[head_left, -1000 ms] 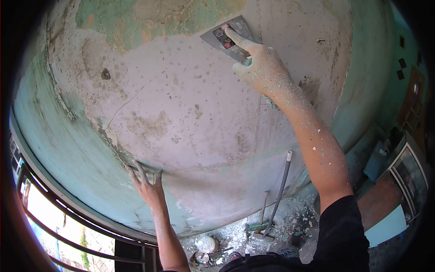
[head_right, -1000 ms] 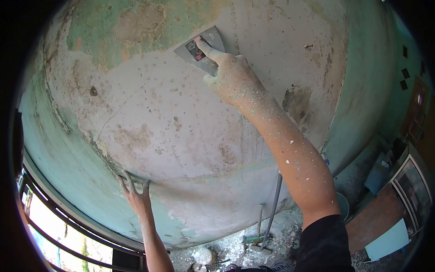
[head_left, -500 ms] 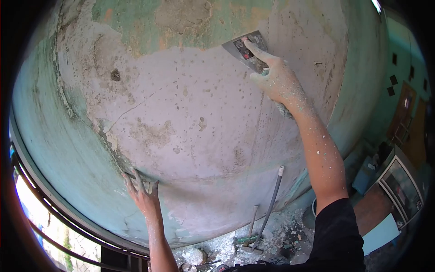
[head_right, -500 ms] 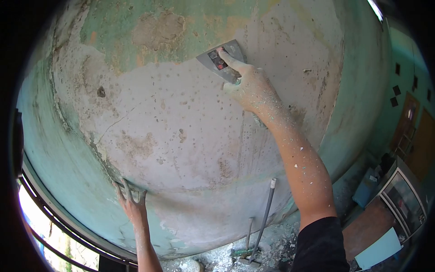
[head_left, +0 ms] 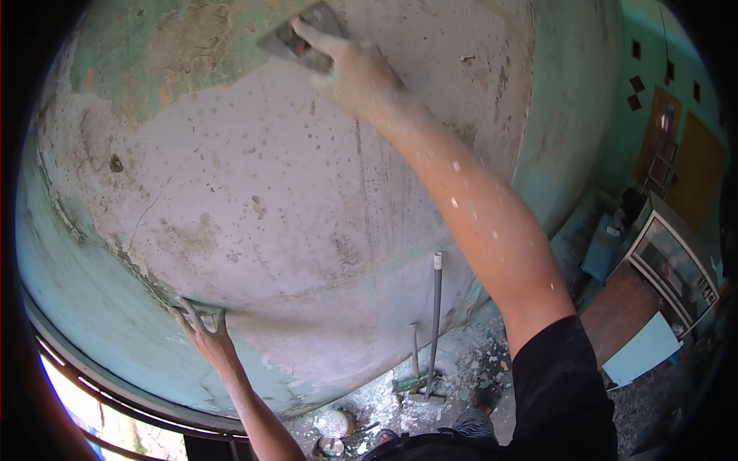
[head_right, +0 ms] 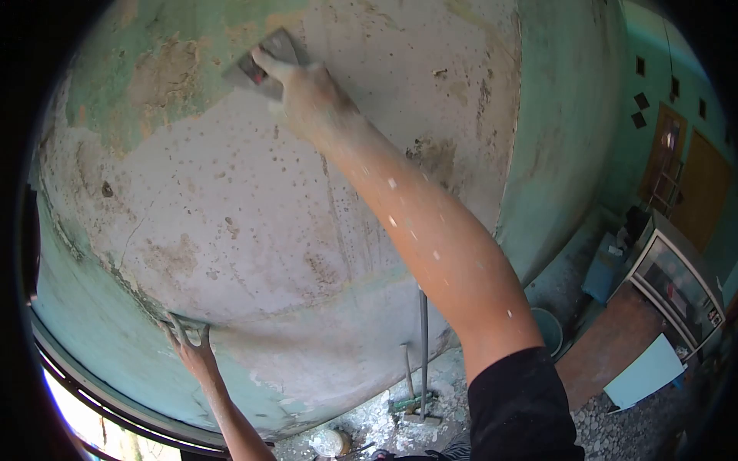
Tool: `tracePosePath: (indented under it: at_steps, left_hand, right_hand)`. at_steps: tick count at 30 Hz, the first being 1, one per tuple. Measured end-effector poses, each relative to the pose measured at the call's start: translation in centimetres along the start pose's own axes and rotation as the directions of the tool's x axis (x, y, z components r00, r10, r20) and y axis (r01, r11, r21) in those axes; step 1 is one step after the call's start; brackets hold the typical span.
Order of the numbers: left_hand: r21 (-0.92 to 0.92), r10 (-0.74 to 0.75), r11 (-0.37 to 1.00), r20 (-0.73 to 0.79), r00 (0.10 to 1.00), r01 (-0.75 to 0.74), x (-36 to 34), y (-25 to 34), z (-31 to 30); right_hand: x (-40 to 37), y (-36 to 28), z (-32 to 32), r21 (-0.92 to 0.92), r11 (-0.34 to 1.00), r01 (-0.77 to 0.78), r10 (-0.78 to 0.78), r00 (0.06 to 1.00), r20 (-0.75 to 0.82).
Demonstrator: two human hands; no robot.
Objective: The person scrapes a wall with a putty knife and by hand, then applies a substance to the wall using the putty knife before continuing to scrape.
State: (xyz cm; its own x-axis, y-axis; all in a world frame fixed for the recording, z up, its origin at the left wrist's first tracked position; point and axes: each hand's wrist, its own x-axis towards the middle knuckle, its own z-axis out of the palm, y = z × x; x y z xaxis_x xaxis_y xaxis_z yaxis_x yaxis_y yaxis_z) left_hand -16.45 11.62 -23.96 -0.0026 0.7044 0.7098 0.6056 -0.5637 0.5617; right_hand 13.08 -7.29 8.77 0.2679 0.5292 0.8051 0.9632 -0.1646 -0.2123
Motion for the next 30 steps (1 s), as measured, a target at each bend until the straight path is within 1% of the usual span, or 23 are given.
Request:
tracePosePath:
  at_steps: [1, 2, 3, 4, 5, 7, 9, 10, 12, 13, 15, 16, 17, 19, 20, 21, 22, 23, 24, 25, 27, 28, 30]
  left_hand:
    - [-0.015, 0.002, 1.000, -0.015, 1.000, -0.002, 0.4, -0.2, 0.1]
    - [-0.009, 0.045, 0.999, -0.031, 0.999, -0.045, 0.4, -0.7, 0.2]
    - [0.013, 0.053, 0.999, -0.041, 0.998, -0.052, 0.6, -0.4, -0.2]
    - [0.002, 0.034, 0.999, -0.012, 0.999, -0.034, 0.4, 0.1, -0.6]
    - [-0.015, 0.010, 1.000, 0.015, 1.000, -0.010, 0.3, 0.2, -0.7]
    - [0.011, 0.016, 1.000, 0.012, 1.000, -0.017, 0.3, -0.7, -1.0]
    - [-0.009, 0.046, 0.999, 0.091, 0.995, -0.045, 0.2, -1.4, -1.2]
    - [-0.005, 0.036, 0.999, 0.089, 0.995, -0.036, 0.0, -1.4, -1.5]
    - [-0.017, 0.051, 0.999, 0.149, 0.988, -0.049, -0.2, -1.3, -2.3]
    - [-0.014, 0.035, 0.999, 0.139, 0.990, -0.033, -0.5, -1.4, -3.0]
    - [-0.069, 0.011, 0.998, 0.283, 0.959, 0.009, -0.5, -1.2, -4.1]
    - [-0.088, 0.066, 0.995, 0.279, 0.958, -0.043, -1.0, -1.1, -4.3]
    - [-0.090, 0.061, 0.995, 0.267, 0.962, -0.038, -1.4, -0.7, -4.4]
    - [-0.124, 0.108, 0.989, 0.269, 0.957, -0.077, -2.4, 0.3, -4.2]
    - [-0.138, 0.137, 0.985, 0.282, 0.950, -0.101, -2.8, 0.6, -3.6]
    - [-0.141, 0.134, 0.985, 0.277, 0.951, -0.098, -3.2, 1.3, -3.2]
    - [-0.145, 0.125, 0.986, 0.329, 0.936, -0.081, -3.5, 2.3, -2.8]
    - [-0.147, 0.119, 0.987, 0.382, 0.916, -0.067, -3.7, 2.8, -2.5]
    - [-0.080, 0.123, 0.992, 0.393, 0.911, -0.100, -4.2, 2.7, -1.9]
    - [-0.090, 0.128, 0.991, 0.389, 0.912, -0.101, -4.5, 2.6, -1.6]
    - [-0.103, 0.100, 0.993, 0.444, 0.890, -0.060, -5.1, 2.2, -1.2]
    - [-0.089, 0.105, 0.993, 0.466, 0.879, -0.071, -5.3, 2.0, -1.1]
    - [-0.126, 0.118, 0.990, 0.474, 0.873, -0.066, -5.2, 1.5, -1.2]
  right_hand:
    - [1.6, -0.5, -1.0, 0.041, 0.999, 0.020, -0.019, 0.999, -0.030]
    - [2.9, -0.8, -1.5, 0.066, 0.998, 0.013, -0.010, 0.999, -0.042]
    - [4.3, -1.0, -1.6, 0.033, 0.999, 0.022, -0.020, 0.998, -0.066]
    - [5.1, -1.3, -1.4, -0.004, 0.999, 0.038, -0.038, 0.996, -0.082]
    - [5.4, -1.3, -1.2, 0.010, 0.999, 0.051, -0.050, 0.996, -0.080]
    - [5.2, 0.1, -1.0, -0.095, 0.993, 0.069, -0.076, 0.995, -0.071]
    - [3.0, 1.9, -0.3, -0.091, 0.993, 0.081, -0.089, 0.992, -0.085]
    - [1.4, 2.3, -0.1, -0.082, 0.993, 0.079, -0.087, 0.992, -0.092]
    - [-1.3, 2.2, -0.6, -0.047, 0.998, -0.044, 0.045, 0.999, 0.024]
    - [-2.3, 1.9, -1.0, -0.043, 0.999, -0.027, 0.028, 0.999, 0.032]
    - [-3.2, 1.5, -2.1, -0.092, 0.992, -0.089, 0.103, 0.983, 0.155]
    - [-3.0, 1.5, -2.6, -0.090, 0.993, -0.073, 0.087, 0.984, 0.153]
    - [-2.7, 1.6, -2.9, -0.112, 0.992, -0.066, 0.084, 0.983, 0.164]
    - [-1.8, 1.3, -3.2, -0.137, 0.989, -0.053, 0.077, 0.981, 0.175]
    - [-0.7, 1.1, -3.2, -0.136, 0.990, -0.041, 0.060, 0.989, 0.133]
    - [0.3, 1.0, -3.3, -0.136, 0.990, -0.030, 0.042, 0.995, 0.092]
    - [1.4, 1.1, -2.8, -0.136, 0.990, -0.025, 0.038, 0.995, 0.091]
    - [2.3, 1.3, -1.9, -0.133, 0.991, 0.006, -0.008, 1.000, -0.013]
    - [2.6, 0.6, -1.9, -0.136, 0.990, 0.039, -0.056, 0.991, -0.119]
    - [2.5, 0.3, -2.6, -0.145, 0.989, 0.042, -0.060, 0.990, -0.124]
    - [1.7, -0.3, -4.1, -0.137, 0.989, -0.053, 0.065, 0.994, 0.091]
    - [1.2, 0.4, -4.5, -0.146, 0.988, -0.053, 0.066, 0.994, 0.083]
    - [0.7, 2.6, -5.7, -0.293, 0.951, -0.102, 0.130, 0.989, 0.078]
